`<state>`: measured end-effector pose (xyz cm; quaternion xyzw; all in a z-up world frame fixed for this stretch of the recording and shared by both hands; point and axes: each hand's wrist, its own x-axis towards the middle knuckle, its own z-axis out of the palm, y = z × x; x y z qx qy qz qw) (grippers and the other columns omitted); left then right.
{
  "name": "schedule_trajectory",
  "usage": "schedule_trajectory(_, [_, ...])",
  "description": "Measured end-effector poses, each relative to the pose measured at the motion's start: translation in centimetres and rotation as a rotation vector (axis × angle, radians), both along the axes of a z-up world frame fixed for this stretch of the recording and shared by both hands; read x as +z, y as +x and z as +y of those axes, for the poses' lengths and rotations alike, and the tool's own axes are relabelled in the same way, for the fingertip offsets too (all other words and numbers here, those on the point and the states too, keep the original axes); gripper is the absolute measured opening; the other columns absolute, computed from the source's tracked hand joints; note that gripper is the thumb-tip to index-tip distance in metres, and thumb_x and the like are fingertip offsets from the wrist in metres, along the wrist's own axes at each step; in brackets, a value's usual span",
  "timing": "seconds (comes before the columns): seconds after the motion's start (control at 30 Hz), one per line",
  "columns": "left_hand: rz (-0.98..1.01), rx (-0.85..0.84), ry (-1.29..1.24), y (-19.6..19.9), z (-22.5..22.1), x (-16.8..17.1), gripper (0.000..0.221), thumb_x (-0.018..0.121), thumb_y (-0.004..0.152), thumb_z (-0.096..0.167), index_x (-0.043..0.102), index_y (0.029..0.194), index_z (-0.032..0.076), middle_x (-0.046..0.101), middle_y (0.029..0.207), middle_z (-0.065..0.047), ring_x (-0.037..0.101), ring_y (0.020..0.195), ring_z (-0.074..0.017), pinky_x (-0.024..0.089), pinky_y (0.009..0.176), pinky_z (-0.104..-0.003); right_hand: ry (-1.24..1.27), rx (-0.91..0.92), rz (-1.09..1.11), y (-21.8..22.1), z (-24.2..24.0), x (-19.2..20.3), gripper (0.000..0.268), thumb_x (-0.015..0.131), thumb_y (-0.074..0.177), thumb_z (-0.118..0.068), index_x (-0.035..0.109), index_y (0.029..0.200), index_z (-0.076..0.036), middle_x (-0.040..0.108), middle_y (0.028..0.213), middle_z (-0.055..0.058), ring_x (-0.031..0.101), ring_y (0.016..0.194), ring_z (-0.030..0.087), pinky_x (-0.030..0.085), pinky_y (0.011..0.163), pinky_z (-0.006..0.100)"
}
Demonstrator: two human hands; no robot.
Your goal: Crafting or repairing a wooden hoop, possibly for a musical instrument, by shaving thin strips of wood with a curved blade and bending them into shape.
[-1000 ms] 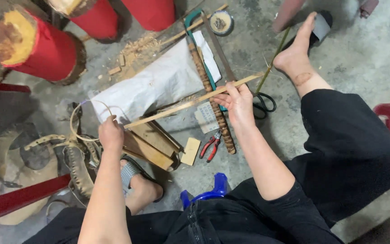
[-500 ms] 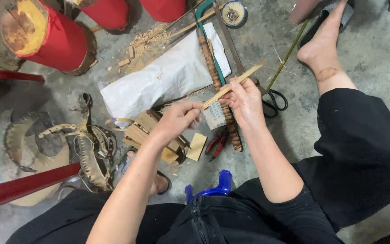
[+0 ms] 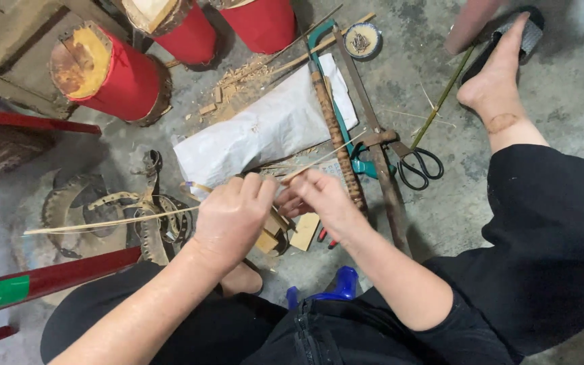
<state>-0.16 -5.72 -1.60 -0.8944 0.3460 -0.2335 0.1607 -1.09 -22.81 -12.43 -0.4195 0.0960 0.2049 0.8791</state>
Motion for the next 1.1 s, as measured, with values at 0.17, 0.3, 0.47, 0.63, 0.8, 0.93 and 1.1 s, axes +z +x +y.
schedule_trajectory(0.17, [0.165, 0.024, -0.013, 0.2, 0.0, -0.6, 0.002, 0.063, 0.093, 0.020, 0.063, 0.093, 0.019, 0.049, 0.072, 0.003, 0.061, 0.064, -0.0150, 0.049, 0.055, -0.024, -0.108, -0.007, 0.022, 0.0, 0.7, -0.8, 0.013, 0.072, 0.095, -0.012, 0.070, 0.102, 0.000, 0.079, 0.090, 0.016, 0.078, 0.076, 0.022, 0.066, 0.071, 0.036])
schedule_trajectory(0.3, [0.549, 0.230, -0.198, 1.5, 1.6, -1.0, 0.011, 0.056, 0.101, 0.024, 0.065, 0.095, 0.020, 0.060, 0.073, 0.005, 0.069, 0.066, -0.0158, 0.055, 0.059, -0.025, -0.158, 0.023, -0.012, 1.3, 0.2, -1.1, 0.013, 0.071, 0.095, -0.011, 0.072, 0.101, 0.000, 0.078, 0.089, 0.013, 0.077, 0.078, 0.017, 0.066, 0.072, 0.032])
schedule_trajectory(0.47, [1.072, 0.739, -0.542, 4.5, 5.5, 3.7, 0.035, 0.058, 0.099, 0.048, 0.077, 0.104, 0.020, 0.080, 0.090, -0.011, 0.075, 0.091, -0.0389, 0.057, 0.083, -0.046, -1.329, 0.096, -0.453, 6.7, -3.9, -14.8, 0.037, 0.076, 0.091, -0.019, 0.068, 0.125, -0.009, 0.068, 0.109, 0.017, 0.071, 0.101, 0.040, 0.057, 0.090, 0.049])
schedule_trajectory(0.63, [1.142, 0.920, -0.870, 4.7, 8.4, 4.6, 0.030, 0.061, 0.100, 0.040, 0.077, 0.088, 0.017, 0.070, 0.061, -0.005, 0.063, 0.064, -0.0220, 0.053, 0.069, -0.035, -1.665, 0.411, -0.114, 5.9, -5.0, -23.6, 0.075, 0.069, 0.095, -0.040, 0.039, 0.155, -0.007, 0.049, 0.133, 0.019, 0.059, 0.119, 0.039, 0.057, 0.091, 0.055])
schedule_trajectory(0.8, [1.145, 0.858, -0.974, 4.3, 10.3, 4.6, 0.025, 0.060, 0.101, 0.027, 0.077, 0.099, 0.009, 0.072, 0.069, -0.011, 0.061, 0.066, -0.0212, 0.052, 0.067, -0.035, -1.743, 0.385, -0.132, 5.1, -4.0, -22.8, 0.075, 0.068, 0.099, -0.020, 0.028, 0.161, -0.005, 0.053, 0.126, 0.025, 0.067, 0.105, 0.040, 0.062, 0.077, 0.053])
schedule_trajectory(0.93, [1.154, 0.803, -0.988, 3.9, 9.8, 5.5, 0.022, 0.059, 0.098, 0.021, 0.076, 0.104, 0.008, 0.075, 0.074, -0.011, 0.062, 0.067, -0.0209, 0.051, 0.066, -0.034, -1.645, 0.353, -0.080, 6.0, -4.7, -23.9, 0.071, 0.064, 0.093, -0.021, 0.037, 0.156, -0.003, 0.056, 0.123, 0.023, 0.069, 0.096, 0.037, 0.061, 0.072, 0.050])
schedule_trajectory(1.1, [1.173, 0.788, -1.089, 3.8, 10.4, 3.9, 0.022, 0.058, 0.097, 0.016, 0.077, 0.105, 0.007, 0.072, 0.072, -0.008, 0.059, 0.058, -0.0168, 0.047, 0.055, -0.027, -1.018, 0.074, 0.189, 7.0, -5.3, -22.3, 0.065, 0.060, 0.086, -0.024, 0.050, 0.144, 0.003, 0.062, 0.120, 0.029, 0.074, 0.080, 0.038, 0.063, 0.061, 0.049])
